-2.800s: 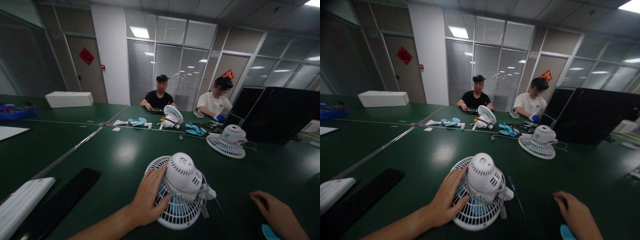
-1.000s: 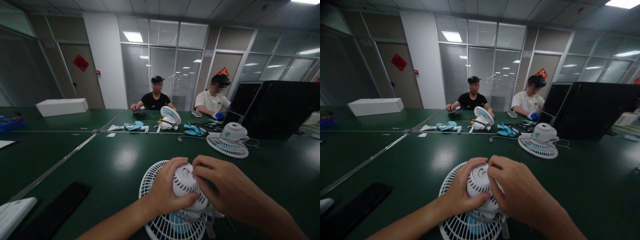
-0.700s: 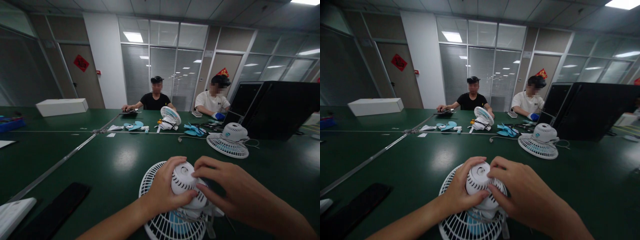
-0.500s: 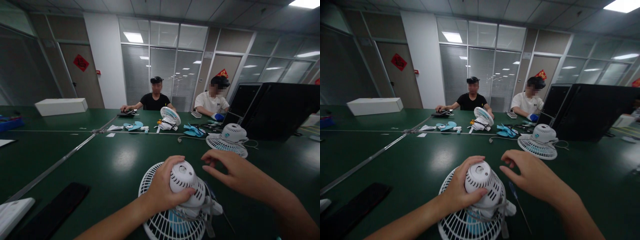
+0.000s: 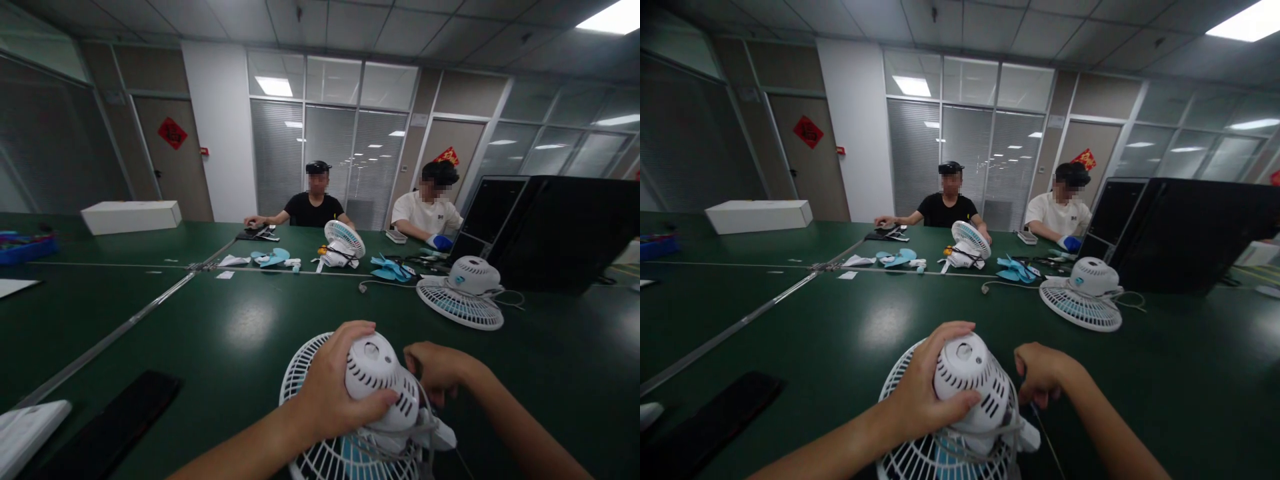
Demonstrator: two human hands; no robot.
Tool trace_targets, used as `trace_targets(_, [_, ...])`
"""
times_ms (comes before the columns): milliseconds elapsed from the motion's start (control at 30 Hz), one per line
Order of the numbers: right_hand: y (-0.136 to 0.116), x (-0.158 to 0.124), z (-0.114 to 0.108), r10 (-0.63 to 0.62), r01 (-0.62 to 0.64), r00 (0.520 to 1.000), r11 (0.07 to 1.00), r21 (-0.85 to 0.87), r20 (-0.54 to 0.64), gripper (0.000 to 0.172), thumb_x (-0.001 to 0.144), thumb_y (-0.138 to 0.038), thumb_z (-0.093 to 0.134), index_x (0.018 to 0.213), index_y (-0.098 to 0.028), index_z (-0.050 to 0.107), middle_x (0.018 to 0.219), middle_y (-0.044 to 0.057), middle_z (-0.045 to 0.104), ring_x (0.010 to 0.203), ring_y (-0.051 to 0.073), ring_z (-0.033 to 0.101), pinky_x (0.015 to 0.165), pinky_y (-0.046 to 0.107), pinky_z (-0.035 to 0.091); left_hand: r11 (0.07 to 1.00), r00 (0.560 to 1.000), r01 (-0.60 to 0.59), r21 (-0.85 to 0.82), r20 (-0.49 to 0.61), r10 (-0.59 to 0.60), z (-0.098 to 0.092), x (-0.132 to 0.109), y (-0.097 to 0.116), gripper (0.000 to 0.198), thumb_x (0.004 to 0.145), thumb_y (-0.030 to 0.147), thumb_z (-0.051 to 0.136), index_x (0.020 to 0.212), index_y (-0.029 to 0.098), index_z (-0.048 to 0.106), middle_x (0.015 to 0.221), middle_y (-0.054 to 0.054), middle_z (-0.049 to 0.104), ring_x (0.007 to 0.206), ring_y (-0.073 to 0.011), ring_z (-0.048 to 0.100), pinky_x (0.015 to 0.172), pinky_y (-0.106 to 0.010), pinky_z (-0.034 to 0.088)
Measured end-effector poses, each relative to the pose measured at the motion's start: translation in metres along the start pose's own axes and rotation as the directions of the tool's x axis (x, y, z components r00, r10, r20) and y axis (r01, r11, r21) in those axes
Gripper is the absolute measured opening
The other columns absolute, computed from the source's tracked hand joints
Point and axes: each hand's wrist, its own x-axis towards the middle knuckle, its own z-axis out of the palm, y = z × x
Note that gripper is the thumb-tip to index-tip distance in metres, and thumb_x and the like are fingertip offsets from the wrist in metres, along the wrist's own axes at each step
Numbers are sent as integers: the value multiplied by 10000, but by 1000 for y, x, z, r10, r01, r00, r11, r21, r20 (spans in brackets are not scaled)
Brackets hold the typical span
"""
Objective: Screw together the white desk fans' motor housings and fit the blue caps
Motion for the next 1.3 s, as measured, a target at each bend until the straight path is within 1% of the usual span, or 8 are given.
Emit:
trace_targets(167, [1, -9, -5, -243, 245, 969, 968, 58, -39, 288, 663, -186, 666, 896, -186, 498, 643, -60, 600, 554, 127, 618, 465, 202, 419, 1000, 1000, -1, -7, 4, 1, 0, 0, -1, 643, 687, 309, 758, 1259, 177, 496, 1318, -150, 582, 1222, -317, 560, 1060, -512, 435])
trace_targets(400, [5, -53, -30, -519, 574, 774, 817, 56, -362, 247, 854, -380, 630, 969, -166, 585, 719, -8, 629, 655, 123, 618, 581, 223, 442, 1000, 1000, -6, -8, 0, 6, 1, -1, -2, 644, 691, 310, 760, 1264, 192, 492, 1317, -136, 582, 1205, -311, 568, 1049, -512, 444])
trace_targets(533, [5, -69, -33, -493, 727, 591, 669, 157, -638, 407, 815, -497, 685, 1047, -176, 591, 814, 29, 664, 711, 163, 673, 644, 278, 542, 1000, 1000, -21, -8, -10, 21, 1, -1, -4, 631, 697, 314, 754, 1259, 199, 492, 1321, -134, 578, 1218, -315, 558, 1056, -521, 435])
trace_targets(700, [-3, -80, -34, -240, 889, 312, 417, 192, -919, 509, 640, -542, 825, 948, -187, 630, 792, 39, 674, 701, 180, 690, 609, 284, 611, 999, 999, -32, -22, -8, 32, 2, -2, -6, 644, 697, 317, 753, 1272, 212, 483, 1324, -128, 574, 1218, -316, 557, 1050, -530, 438])
trace_targets(933, [-13, -87, -28, 16, 940, 203, 279, 199, -979, 473, 652, -556, 814, 958, -223, 674, 799, 16, 675, 695, 169, 700, 565, 258, 631, 1000, 1000, -29, -6, -11, 29, 2, -3, -7, 663, 686, 304, 761, 1278, 219, 475, 1340, -126, 568, 1227, -318, 555, 1057, -527, 435])
trace_targets(1033, [-26, -92, -21, -21, 955, 104, 281, 94, -994, 406, 769, -504, 741, 1069, -244, 657, 813, 7, 651, 679, 174, 707, 553, 272, 638, 1000, 1000, -25, -5, -11, 25, 2, -3, -7, 665, 680, 301, 764, 1274, 220, 477, 1335, -123, 570, 1219, -316, 561, 1049, -518, 444])
trace_targets(1200, [-55, -104, -7, -168, 950, -124, 265, -166, -978, 305, 905, -358, 617, 1199, -280, 609, 822, -17, 616, 537, 124, 674, 521, 261, 630, 999, 999, -37, -4, -19, 37, 3, -4, -8, 662, 686, 298, 748, 1280, 215, 468, 1323, -131, 572, 1209, -315, 564, 1041, -511, 448])
trace_targets(1300, [-64, -105, 0, -301, 887, -205, 344, -307, -931, 345, 945, -248, 552, 1288, -282, 569, 878, 7, 636, 553, 108, 664, 536, 245, 615, 999, 999, -49, -5, -15, 49, 4, -3, -8, 657, 697, 302, 732, 1288, 206, 462, 1316, -140, 570, 1205, -316, 564, 1030, -508, 457])
